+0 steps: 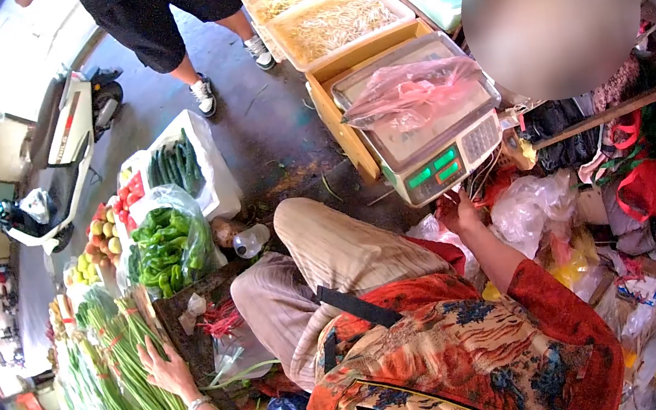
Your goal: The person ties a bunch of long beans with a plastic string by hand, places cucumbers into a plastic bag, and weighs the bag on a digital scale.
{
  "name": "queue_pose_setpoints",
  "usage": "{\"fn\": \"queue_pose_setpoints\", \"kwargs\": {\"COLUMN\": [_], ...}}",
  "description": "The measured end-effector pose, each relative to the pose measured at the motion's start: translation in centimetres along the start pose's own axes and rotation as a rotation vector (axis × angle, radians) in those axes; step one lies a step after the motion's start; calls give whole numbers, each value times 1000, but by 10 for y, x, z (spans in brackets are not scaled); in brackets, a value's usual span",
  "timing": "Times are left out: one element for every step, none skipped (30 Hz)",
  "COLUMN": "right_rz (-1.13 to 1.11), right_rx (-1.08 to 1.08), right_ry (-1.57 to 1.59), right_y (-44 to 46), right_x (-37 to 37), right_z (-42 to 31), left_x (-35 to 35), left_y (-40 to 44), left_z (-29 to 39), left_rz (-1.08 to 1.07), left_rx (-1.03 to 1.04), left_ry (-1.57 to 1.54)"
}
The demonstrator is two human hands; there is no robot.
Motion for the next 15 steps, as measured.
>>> {"fn": "queue_pose_setpoints", "kwargs": {"right_rz": [-38,-38,-46,-53,-54,6,66,65,87,108,190,141,144,144,53], "right_rx": [-20,-20,-32,-44,-43,-46,-49,-49,-21,7,17,-128,-186,-248,-409], "right_ry": [-14,-14,-20,-26,-28,-23,-19,-20,-25,-31,30,-211,-344,-478,-615], "right_y": [2,4,3,3,3,3,3,2,1,6,22,-26,-39,-46,-66], "right_x": [2,0,1,3,4,1,-3,0,-3,-12,-40,-1,4,12,58], "right_z": [-2,-2,-4,-6,-6,-7,-7,-8,-7,-6,-5,-29,-48,-68,-95], "left_x": [-1,-1,-2,-4,-5,-6,-7,-7,-6,-1,6,8,5,3,2], "left_y": [0,0,0,-1,-1,-1,-1,-1,-1,-1,-1,0,2,2,1], "left_z": [0,1,1,3,4,4,4,4,5,2,-2,-5,-4,-2,0], "left_rz": [0,-4,-8,-8,-9,-10,-10,-21,-32,-33,-19,-2,3,-13,-34], "left_rx": [-1,-2,-4,-5,-5,-5,-6,-5,-4,-8,4,15,7,-8,-24], "left_ry": [0,-3,-6,-6,17,40,40,24,8,6,-30,-65,-67,-40,-12]}}
Point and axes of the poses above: each hand's wrist, its own y-axis towards the middle knuckle, its own x-axis out of the palm, z = x × y, the point moved 10 cm from there along y, towards the middle knuckle, and after that the axes turned 7 degrees about -x, right-handed, at the moved point
